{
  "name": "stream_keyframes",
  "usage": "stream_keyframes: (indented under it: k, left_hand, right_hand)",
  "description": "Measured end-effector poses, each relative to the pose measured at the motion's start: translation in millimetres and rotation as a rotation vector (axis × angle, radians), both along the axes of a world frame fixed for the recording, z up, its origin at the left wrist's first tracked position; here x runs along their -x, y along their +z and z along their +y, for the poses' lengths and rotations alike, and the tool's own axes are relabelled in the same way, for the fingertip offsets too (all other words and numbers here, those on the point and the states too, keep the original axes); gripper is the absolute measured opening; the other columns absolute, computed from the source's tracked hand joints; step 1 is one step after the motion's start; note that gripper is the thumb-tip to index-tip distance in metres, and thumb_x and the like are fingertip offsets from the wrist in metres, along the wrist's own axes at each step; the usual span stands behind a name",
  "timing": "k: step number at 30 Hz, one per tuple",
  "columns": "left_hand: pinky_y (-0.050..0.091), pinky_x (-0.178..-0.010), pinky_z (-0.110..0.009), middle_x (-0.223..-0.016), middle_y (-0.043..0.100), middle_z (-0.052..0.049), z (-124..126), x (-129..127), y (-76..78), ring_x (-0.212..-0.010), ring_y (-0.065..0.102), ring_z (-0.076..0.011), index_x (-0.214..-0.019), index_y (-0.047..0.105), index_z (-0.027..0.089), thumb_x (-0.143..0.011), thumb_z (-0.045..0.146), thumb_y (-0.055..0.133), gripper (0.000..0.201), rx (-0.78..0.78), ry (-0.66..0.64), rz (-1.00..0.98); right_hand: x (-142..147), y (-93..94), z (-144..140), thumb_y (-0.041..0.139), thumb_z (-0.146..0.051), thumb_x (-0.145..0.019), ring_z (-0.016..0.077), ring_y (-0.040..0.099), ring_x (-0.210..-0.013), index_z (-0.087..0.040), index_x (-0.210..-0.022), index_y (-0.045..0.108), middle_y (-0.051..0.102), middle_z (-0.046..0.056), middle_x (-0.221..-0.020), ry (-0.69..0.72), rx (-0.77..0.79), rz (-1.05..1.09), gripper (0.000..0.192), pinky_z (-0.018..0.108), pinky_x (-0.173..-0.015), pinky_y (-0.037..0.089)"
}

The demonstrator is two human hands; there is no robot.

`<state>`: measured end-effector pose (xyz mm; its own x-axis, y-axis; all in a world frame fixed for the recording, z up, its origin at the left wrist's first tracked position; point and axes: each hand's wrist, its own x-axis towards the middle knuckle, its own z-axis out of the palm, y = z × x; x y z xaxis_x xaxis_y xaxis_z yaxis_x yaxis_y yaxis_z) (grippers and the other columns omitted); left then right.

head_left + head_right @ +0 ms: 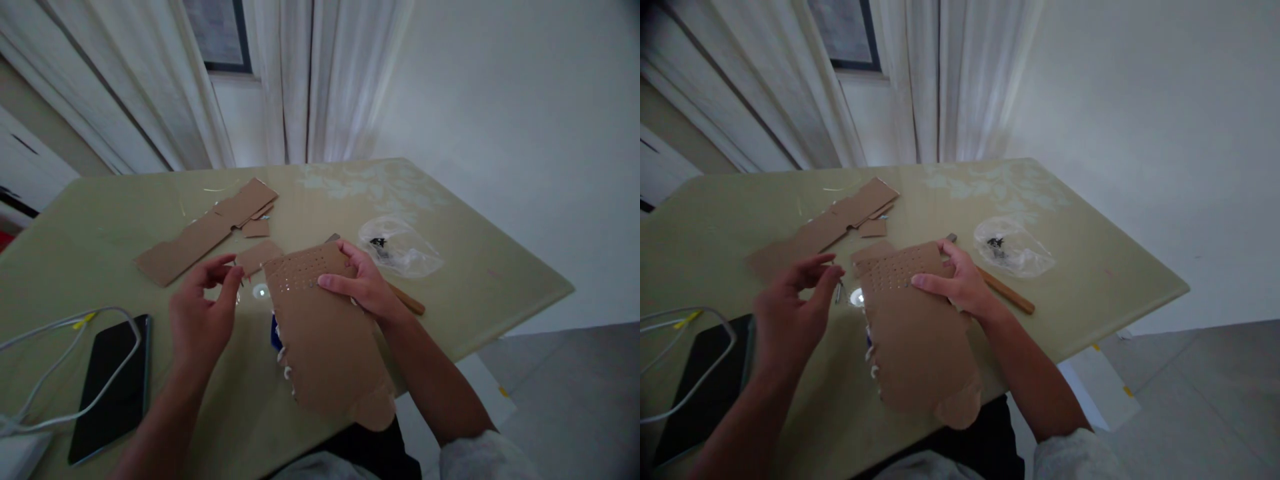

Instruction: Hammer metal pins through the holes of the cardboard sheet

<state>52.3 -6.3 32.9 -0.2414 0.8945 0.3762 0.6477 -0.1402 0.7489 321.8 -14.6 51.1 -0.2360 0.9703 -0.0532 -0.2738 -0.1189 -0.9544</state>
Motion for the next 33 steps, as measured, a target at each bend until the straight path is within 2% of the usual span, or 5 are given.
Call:
stream_keyframes:
  k: [7,17,23,27,33]
  left_hand:
    - [0.056,-0.087,-0.046,-0.104,0.082,-0.014,26.4,44.8,-19.3,-0.1,0.076,-0.0362,-0.123,0.072,0.02,-0.102,0.04,0.047,0.038,0.428,-0.011,0.572]
    - [0.057,-0.091,-0.049,-0.107,0.081,-0.017,36.3,48.2,-32.0,-0.105,0.076,-0.0382,-0.117,0.071,0.016,-0.099,0.042,0.047,0.04,0.579,-0.089,0.566]
    - [0.056,-0.083,-0.046,-0.099,0.079,-0.016,32.4,48.1,-39.0,-0.096,0.074,-0.0361,-0.11,0.072,0.019,-0.098,0.04,0.052,0.032,0.396,-0.083,0.517]
    - [0.056,-0.091,-0.044,-0.107,0.076,-0.012,20.8,21.7,-22.6,-0.095,0.071,-0.0292,-0.109,0.075,0.021,-0.101,0.039,0.057,0.027,-0.004,-0.112,0.348]
    - [0.061,-0.088,-0.038,-0.115,0.078,-0.007,-17.0,-26.5,-6.7,-0.103,0.072,-0.0242,-0.109,0.077,0.025,-0.098,0.024,0.068,0.014,-0.35,-0.509,0.074]
  right_hand:
    - [0.2,-1.4,2.1,0.098,-0.035,-0.079,0.0221,0.082,-0.087,-0.024,-0.121,0.066,0.083,0.005,-0.108,-0.046,-0.008,0.017,0.054,0.032,-0.074,0.068]
    - [0.3,0.2,0.5,0.097,-0.035,-0.08,0.023,0.083,-0.09,-0.024,-0.122,0.063,0.082,0.005,-0.107,-0.019,-0.03,0.058,0.055,0.033,-0.077,0.069]
    - [-0.2,2.8,-2.1,0.097,-0.033,-0.079,0.0208,0.082,-0.085,-0.025,-0.121,0.063,0.082,0.003,-0.104,0.002,-0.022,0.07,0.055,0.032,-0.075,0.068]
    - [-0.7,3.1,-4.5,0.099,-0.034,-0.077,0.0217,0.082,-0.083,-0.025,-0.121,0.063,0.082,0.004,-0.104,0.016,-0.013,0.038,0.057,0.033,-0.073,0.068]
    - [2.0,2.2,-9.3,0.099,-0.032,-0.078,0.0201,0.082,-0.084,-0.026,-0.121,0.064,0.083,0.003,-0.106,0.056,-0.02,0.1,0.056,0.03,-0.075,0.068]
